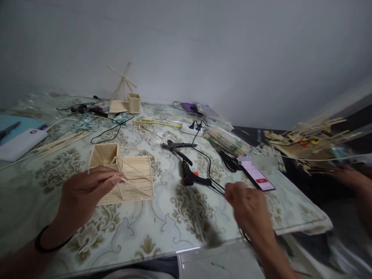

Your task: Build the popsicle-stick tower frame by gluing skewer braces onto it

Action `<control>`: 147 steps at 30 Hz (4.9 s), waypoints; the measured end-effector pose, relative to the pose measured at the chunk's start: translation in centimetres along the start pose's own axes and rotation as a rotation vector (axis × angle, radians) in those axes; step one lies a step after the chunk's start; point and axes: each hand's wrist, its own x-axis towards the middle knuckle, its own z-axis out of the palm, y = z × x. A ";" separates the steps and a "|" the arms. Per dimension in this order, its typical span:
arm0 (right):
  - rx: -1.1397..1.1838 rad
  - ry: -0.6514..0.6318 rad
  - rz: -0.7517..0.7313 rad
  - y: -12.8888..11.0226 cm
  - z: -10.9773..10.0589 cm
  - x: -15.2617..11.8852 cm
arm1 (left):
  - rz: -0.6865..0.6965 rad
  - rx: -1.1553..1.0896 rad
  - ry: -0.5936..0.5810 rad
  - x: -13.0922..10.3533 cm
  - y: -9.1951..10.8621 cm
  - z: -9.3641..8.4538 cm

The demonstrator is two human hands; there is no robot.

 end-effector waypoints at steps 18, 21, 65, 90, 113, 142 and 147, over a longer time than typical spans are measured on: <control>0.022 -0.264 -0.119 -0.3 2.4 5.9 | 0.001 0.061 0.003 0.2 0.0 0.0; 0.192 -0.271 -0.067 -1.6 0.1 6.0 | -0.003 0.054 -0.004 0.2 0.2 0.0; 0.589 -0.589 -0.638 -18.7 -0.8 11.2 | -0.093 0.042 -0.055 0.0 -0.3 0.2; 0.521 -0.555 -0.656 -18.4 -0.6 11.5 | -0.080 -0.015 -0.020 -0.1 -0.4 0.2; 0.519 -0.616 -0.561 -17.8 -0.8 11.9 | -0.070 -0.023 -0.005 -0.3 -0.5 0.2; 0.529 -0.563 -0.628 -18.0 -1.0 12.5 | -0.108 -0.047 -0.015 -0.1 -0.2 0.1; 0.511 -0.525 -0.645 -18.1 -0.7 12.5 | -0.112 -0.035 -0.002 -0.1 -0.2 0.1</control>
